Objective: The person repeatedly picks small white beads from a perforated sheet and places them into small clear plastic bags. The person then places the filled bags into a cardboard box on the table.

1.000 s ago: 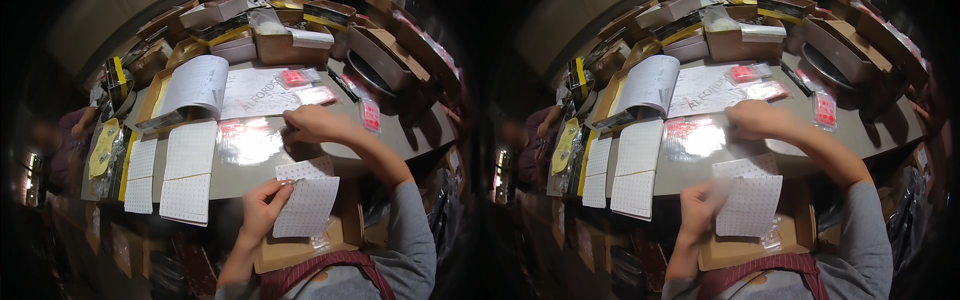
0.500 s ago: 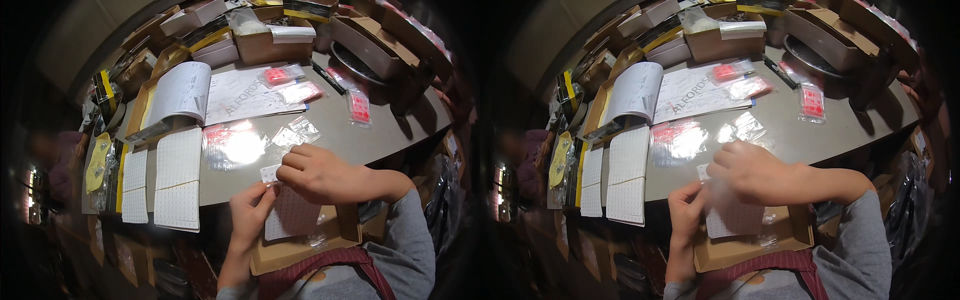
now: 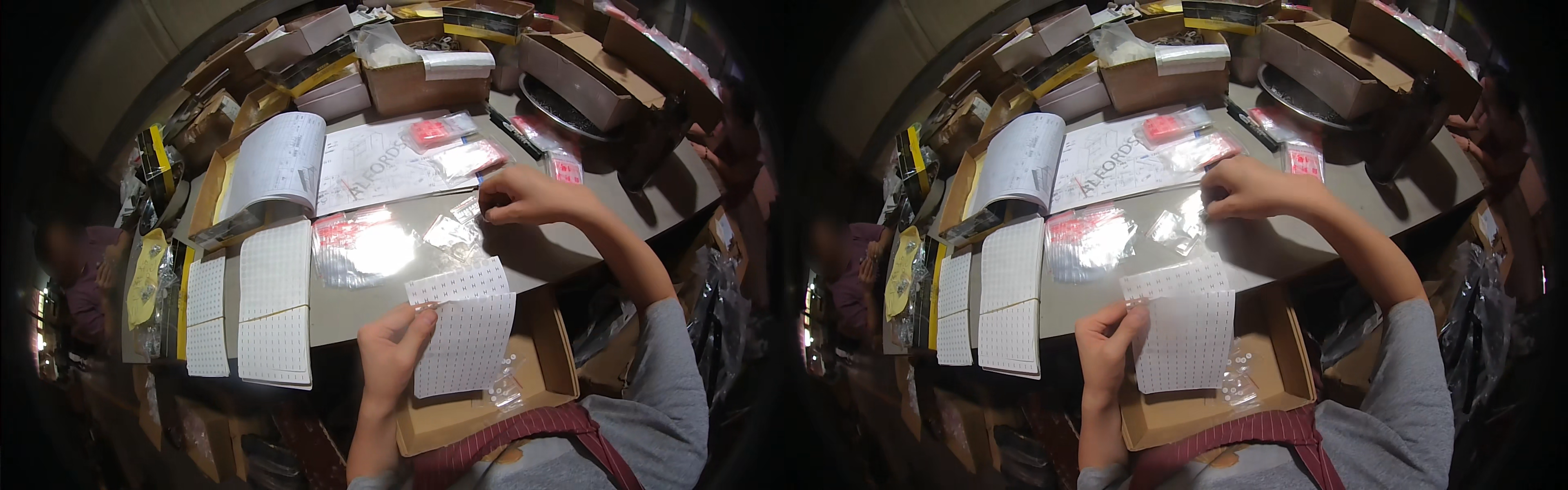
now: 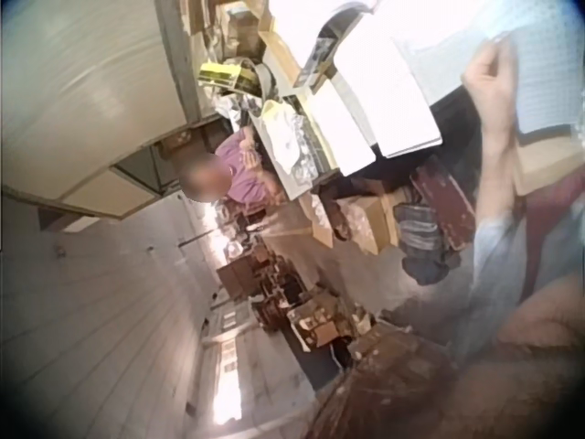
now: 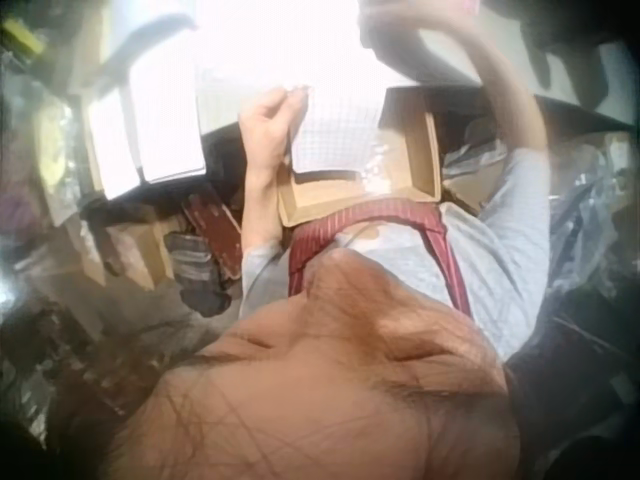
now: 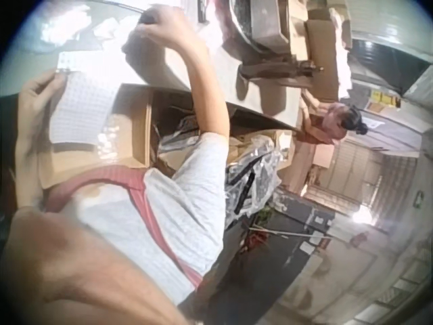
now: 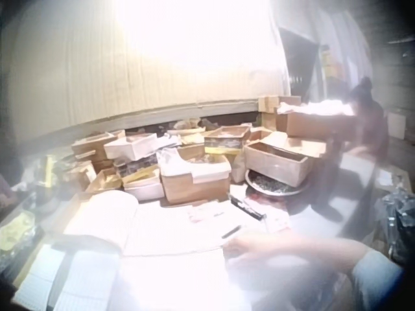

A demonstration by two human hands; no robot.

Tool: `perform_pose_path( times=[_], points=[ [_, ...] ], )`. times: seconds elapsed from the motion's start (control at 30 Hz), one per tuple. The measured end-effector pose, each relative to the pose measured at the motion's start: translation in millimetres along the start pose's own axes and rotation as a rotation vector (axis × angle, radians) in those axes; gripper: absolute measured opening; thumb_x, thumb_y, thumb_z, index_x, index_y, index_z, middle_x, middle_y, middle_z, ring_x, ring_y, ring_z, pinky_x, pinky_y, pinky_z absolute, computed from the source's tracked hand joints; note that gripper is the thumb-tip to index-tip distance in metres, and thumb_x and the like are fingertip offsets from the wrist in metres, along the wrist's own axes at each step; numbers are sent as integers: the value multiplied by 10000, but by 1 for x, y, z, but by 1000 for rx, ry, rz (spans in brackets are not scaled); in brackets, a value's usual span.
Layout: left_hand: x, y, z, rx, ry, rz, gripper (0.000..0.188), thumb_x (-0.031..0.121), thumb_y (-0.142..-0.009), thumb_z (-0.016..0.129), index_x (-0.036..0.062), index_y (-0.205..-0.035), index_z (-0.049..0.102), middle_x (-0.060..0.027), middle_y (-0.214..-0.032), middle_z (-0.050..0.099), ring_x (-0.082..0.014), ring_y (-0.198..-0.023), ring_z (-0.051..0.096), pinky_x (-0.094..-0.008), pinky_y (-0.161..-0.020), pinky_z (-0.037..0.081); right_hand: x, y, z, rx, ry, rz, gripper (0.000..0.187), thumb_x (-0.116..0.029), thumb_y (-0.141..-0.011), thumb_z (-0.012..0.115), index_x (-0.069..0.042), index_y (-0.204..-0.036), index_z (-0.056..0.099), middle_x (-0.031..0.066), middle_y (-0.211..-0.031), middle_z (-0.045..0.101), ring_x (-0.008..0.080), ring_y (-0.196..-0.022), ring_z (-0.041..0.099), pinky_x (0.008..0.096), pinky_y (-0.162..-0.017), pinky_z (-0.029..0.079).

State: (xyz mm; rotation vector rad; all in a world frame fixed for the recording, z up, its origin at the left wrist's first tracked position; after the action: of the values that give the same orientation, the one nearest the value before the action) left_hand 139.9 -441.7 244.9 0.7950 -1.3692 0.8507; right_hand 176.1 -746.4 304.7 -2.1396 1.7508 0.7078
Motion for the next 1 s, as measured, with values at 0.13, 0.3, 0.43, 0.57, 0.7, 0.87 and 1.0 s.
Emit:
perform_pose_path(
  times=[0.13,0.3,0.43,0.57,0.7,0.87,1.0],
  points=[
    [-1,1,-1,10,13,10,218,102,-985,720,-67,-1115,766,-39,-925,739,-85,-852,619,-247,-768,501,11,-8,9,-2,11,14,268,-169,-847,719,46,-1005,698,165,-851,703,258,-780,677,377,-720,530],
    [-3,1,-2,9,21,-4,218,99,-982,721,-66,-1116,766,-49,-936,745,-90,-861,625,-252,-776,504,13,-12,19,77,130,-29,252,-200,-853,734,35,-926,677,177,-853,693,314,-805,680,404,-732,528],
    [-5,2,-2,13,15,-11,211,93,-981,719,-66,-1112,766,-50,-939,744,-94,-861,627,-252,-777,503,6,-9,11,68,253,40,287,-244,-852,772,18,-899,664,186,-868,693,373,-845,679,447,-754,521],
    [-4,2,-3,2,25,-8,209,91,-981,718,-67,-1109,765,-60,-950,747,-102,-864,633,-255,-779,505,-14,-9,-11,-49,464,171,291,-251,-857,782,10,-927,671,180,-879,700,383,-852,679,462,-760,520],
    [-1,2,0,-1,28,0,214,93,-983,715,-71,-1111,763,-79,-972,756,-114,-881,648,-263,-794,514,-18,-18,1,-47,-22,-152,221,-145,-864,764,24,-959,658,159,-846,675,284,-799,672,398,-725,519],
    [-4,2,-3,-7,12,0,215,87,-979,713,-68,-1121,762,-98,-985,763,-127,-900,663,-270,-809,519,-33,-26,20,-107,-41,-224,177,-86,-846,684,0,-989,623,161,-868,662,293,-811,662,411,-733,528],
    [-5,3,-3,1,12,10,216,84,-974,716,-64,-1125,762,-103,-982,763,-132,-905,667,-271,-811,519,-38,-28,31,-21,131,-249,200,-78,-854,701,-9,-1029,633,168,-904,670,344,-878,670,432,-778,526]
  ],
)
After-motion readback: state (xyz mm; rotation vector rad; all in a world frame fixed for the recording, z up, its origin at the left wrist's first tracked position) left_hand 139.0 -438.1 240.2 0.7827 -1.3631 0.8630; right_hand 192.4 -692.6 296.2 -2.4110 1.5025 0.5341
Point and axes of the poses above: each hand's wrist, its own y-axis away from the middle knuckle, its own z-axis out of the palm, x = y × z, the point moved 3 cm from there along -y, towards the middle knuckle
